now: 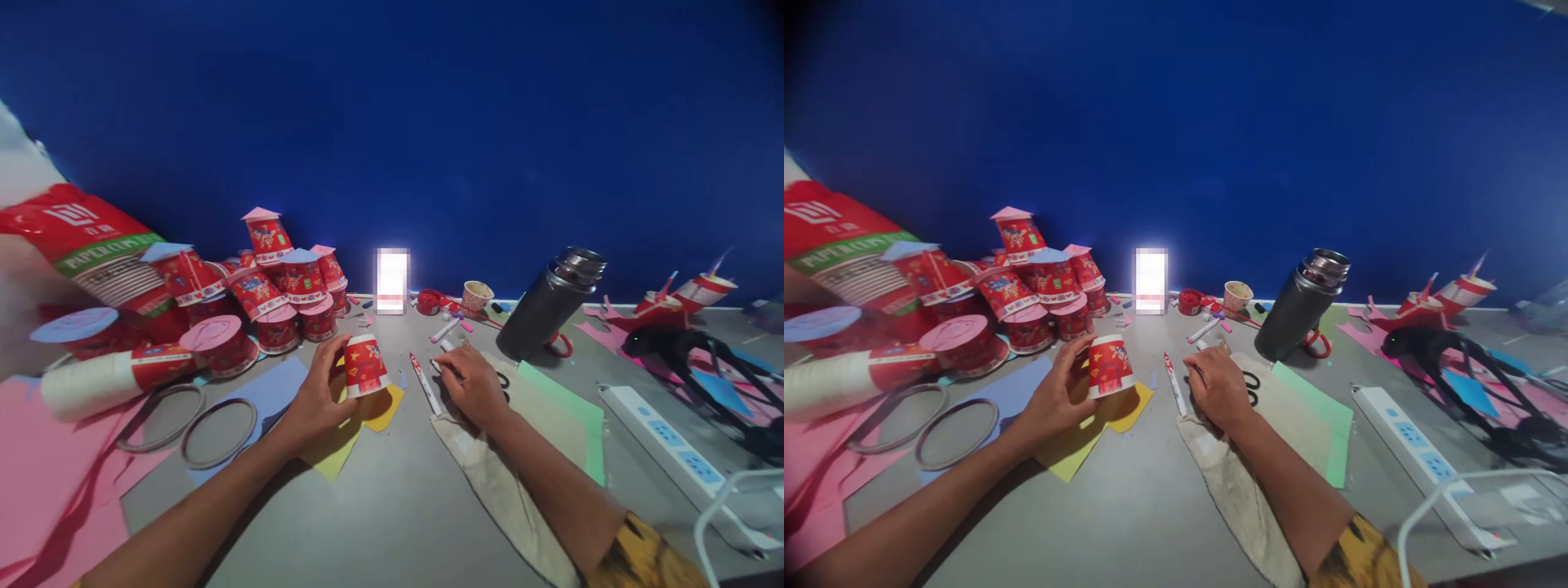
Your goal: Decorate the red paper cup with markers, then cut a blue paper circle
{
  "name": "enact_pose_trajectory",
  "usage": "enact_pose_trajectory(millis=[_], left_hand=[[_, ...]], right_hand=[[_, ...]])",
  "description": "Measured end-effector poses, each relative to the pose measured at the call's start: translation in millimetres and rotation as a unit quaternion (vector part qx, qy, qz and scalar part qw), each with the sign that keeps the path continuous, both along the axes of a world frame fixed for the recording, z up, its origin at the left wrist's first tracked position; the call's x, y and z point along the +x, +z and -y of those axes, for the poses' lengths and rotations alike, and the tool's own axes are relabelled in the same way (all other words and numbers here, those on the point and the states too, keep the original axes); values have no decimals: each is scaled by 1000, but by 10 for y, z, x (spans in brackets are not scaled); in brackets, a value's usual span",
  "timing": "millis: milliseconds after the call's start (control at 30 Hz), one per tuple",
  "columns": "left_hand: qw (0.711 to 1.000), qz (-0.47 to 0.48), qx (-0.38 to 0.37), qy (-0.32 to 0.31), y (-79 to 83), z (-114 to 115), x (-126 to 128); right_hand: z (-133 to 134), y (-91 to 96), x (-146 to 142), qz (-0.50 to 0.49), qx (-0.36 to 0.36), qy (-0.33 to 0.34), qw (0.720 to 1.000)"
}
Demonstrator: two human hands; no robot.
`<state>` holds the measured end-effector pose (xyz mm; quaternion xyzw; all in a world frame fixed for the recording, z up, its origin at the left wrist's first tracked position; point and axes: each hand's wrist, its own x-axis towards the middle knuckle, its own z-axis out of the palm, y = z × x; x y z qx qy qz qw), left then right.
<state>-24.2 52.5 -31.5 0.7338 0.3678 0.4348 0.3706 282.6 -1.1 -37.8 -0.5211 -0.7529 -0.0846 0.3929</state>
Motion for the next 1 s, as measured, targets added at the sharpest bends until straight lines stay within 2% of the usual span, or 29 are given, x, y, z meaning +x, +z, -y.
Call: enact_pose_trajectory(millis=[167,400,700,1000], left_hand=[[995,51,-81,-25,41,11,3],[987,85,-123,-59,134,40,38],[981,111,-146,-69,136,69,59],[984,81,-144,-69,173,95,86]], right_hand=[[4,-10,-22,1,-16,2,1000],[32,34,-82,-1,-1,23,1000],[35,46,-81,5,-29,29,999],[65,87,-125,21,-31,43,998]])
